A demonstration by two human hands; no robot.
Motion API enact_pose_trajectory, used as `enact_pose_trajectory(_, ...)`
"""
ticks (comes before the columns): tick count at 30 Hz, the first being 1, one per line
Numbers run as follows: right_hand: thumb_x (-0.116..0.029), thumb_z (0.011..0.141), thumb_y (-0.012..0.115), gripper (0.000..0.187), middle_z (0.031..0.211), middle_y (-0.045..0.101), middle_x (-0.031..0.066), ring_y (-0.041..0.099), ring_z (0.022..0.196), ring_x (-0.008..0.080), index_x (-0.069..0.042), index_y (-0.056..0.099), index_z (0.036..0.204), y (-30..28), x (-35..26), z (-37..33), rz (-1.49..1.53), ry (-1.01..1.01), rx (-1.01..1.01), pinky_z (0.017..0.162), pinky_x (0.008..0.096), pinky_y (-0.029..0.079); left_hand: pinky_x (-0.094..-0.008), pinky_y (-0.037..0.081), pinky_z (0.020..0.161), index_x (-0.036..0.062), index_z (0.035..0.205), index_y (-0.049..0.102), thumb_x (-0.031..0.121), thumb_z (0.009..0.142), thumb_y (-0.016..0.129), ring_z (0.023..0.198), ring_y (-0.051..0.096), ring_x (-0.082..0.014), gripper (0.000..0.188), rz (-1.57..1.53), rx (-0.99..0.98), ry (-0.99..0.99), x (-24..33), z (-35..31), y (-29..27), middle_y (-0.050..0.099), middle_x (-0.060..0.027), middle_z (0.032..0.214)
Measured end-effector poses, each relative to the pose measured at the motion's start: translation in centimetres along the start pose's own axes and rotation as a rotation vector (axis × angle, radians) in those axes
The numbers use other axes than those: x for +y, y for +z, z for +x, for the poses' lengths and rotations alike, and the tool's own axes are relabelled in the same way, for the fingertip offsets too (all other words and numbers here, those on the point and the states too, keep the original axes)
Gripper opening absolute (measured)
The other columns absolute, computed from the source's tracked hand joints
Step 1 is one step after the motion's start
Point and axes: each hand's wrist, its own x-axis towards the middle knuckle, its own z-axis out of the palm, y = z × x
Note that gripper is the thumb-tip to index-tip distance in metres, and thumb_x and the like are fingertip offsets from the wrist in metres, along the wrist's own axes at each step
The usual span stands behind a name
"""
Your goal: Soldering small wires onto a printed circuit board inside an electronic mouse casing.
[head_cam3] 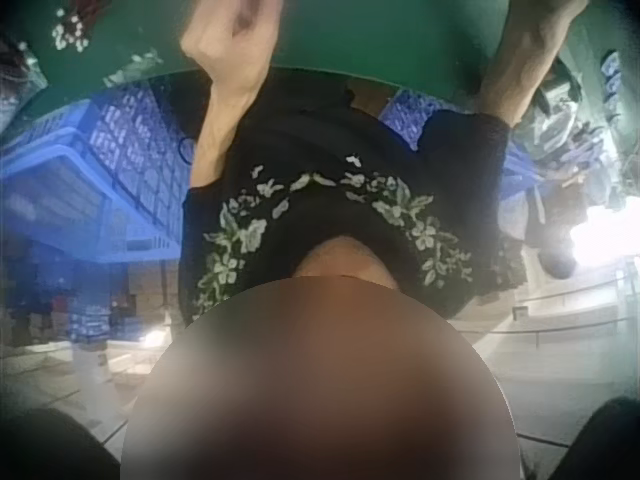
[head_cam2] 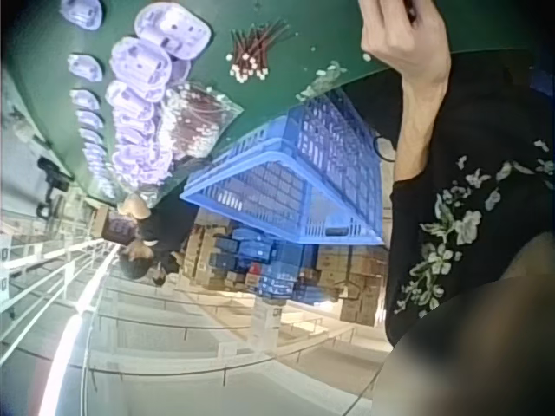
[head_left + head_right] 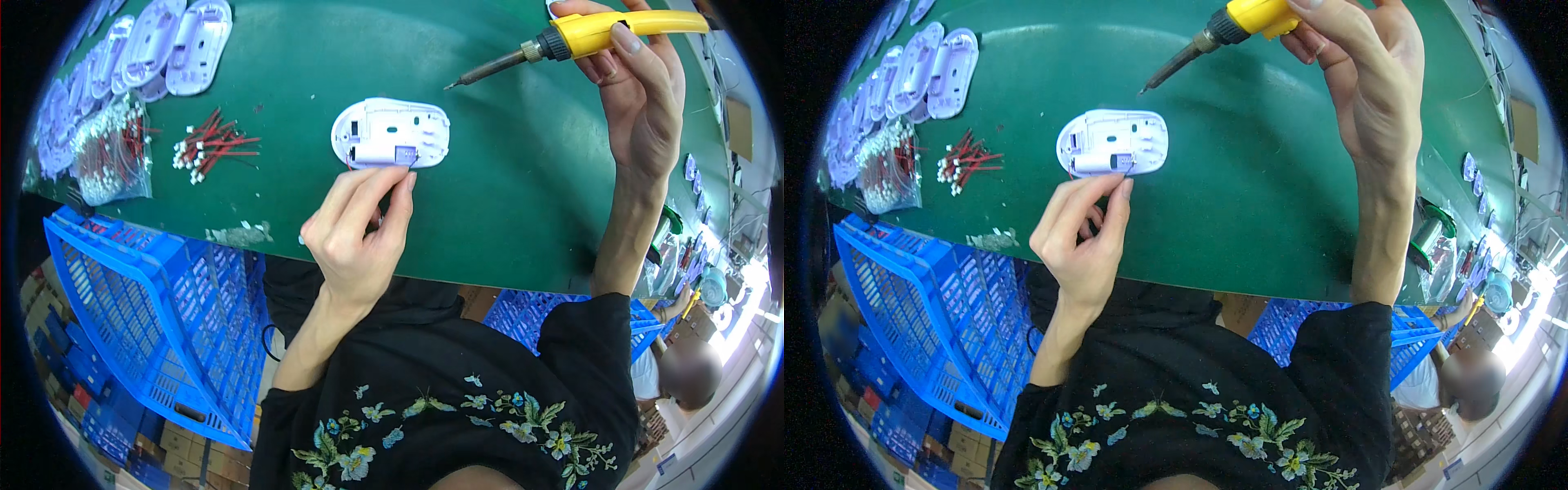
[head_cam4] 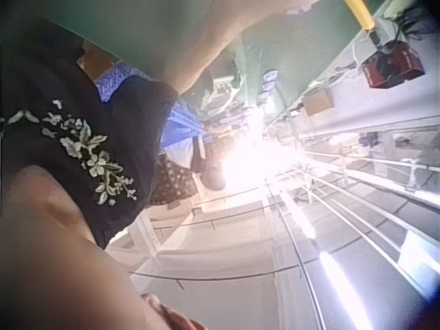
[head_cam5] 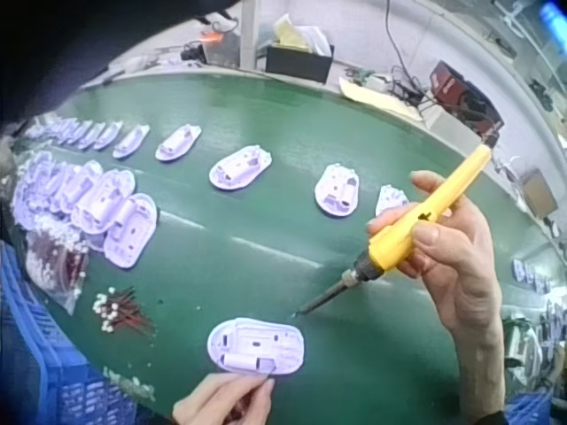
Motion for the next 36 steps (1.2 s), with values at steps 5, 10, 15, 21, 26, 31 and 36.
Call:
enact_pose_trajectory(5,-0.023,0.106,0.051,0.028,0.122,0.069,0.0251,0.062,0.095,0.0115,-0.004,0.052,0.126,-4.5,-1.0,2.4,0.109,0.067,-0.147,0.075,0.0247,0.046,-0.0318,0.049,0.056,0.002,0.098,0.077,0.001,0.078,0.084,0.064,0.063,-0.0209,0.021,0.184,0.011,0.184,0.6,0.4,-0.8,0.072,-0.0076,0.09)
enact_pose_trajectory(10,-0.02,0.108,0.05,0.026,0.125,0.067,0.0268,0.057,0.092,0.0115,-0.005,0.048,0.128,-7.8,-1.2,2.6,0.228,0.058,-0.19,0.082,0.0248,0.045,-0.0407,0.048,0.083,0.0051,0.106,0.077,0.004,0.079,0.082,0.095,0.063,-0.0285,0.027,0.419,-0.047,0.265,1.2,1.6,-2.7,0.07,-0.0065,0.106)
enact_pose_trajectory(15,-0.021,0.102,0.057,0.029,0.119,0.068,0.0293,0.051,0.082,0.0093,-0.005,0.046,0.124,-8.2,-1.4,2.3,0.16,0.052,-0.17,0.079,0.0241,0.045,-0.0424,0.044,0.09,0.0094,0.113,0.076,0.008,0.082,0.08,0.109,0.058,-0.0294,0.031,0.476,-0.221,0.317,0.7,3.8,-3.9,0.065,-0.0057,0.12)
enact_pose_trajectory(21,-0.026,0.101,0.057,0.03,0.116,0.07,0.0264,0.056,0.08,0.0096,-0.005,0.047,0.12,-9.2,-1.9,3.0,0.138,0.092,-0.101,0.073,0.0217,0.047,-0.0422,0.043,0.092,0.0102,0.111,0.075,0.009,0.083,0.081,0.114,0.058,-0.0292,0.029,0.521,-0.36,0.382,0.8,5.2,-4.1,0.064,-0.0072,0.123)
enact_pose_trajectory(26,-0.028,0.102,0.055,0.031,0.113,0.071,0.0246,0.062,0.086,0.0114,-0.005,0.047,0.12,-10.3,-2.3,2.9,0.181,0.059,-0.088,0.074,0.0229,0.048,-0.0446,0.043,0.097,0.0093,0.113,0.073,0.01,0.083,0.081,0.116,0.059,-0.0311,0.031,0.693,-0.336,0.342,-0.1,4.4,-7.5,0.062,-0.0115,0.125)
enact_pose_trajectory(31,-0.019,0.096,0.058,0.026,0.102,0.071,0.0248,0.07,0.086,0.0217,-0.006,0.051,0.117,-12.1,-4.3,3.1,0.437,0.074,0.067,0.07,0.0286,0.055,-0.0456,0.047,0.102,-0.0033,0.12,0.069,0.012,0.097,0.068,0.115,0.061,-0.038,0.027,1.099,0.294,0.076,-3.6,0.9,-25.5,0.066,-0.0208,0.12)
enact_pose_trajectory(36,-0.026,0.1,0.058,0.025,0.102,0.07,0.0207,0.07,0.091,0.0235,-0.005,0.052,0.113,-12.2,-4.5,4.1,0.309,-0.038,0.372,0.085,0.0342,0.058,-0.0475,0.049,0.094,-0.0024,0.12,0.07,0.023,0.097,0.068,0.106,0.065,-0.0399,0.034,1.454,0.068,-0.622,-9.9,-4.0,-37.7,0.07,-0.0202,0.113)
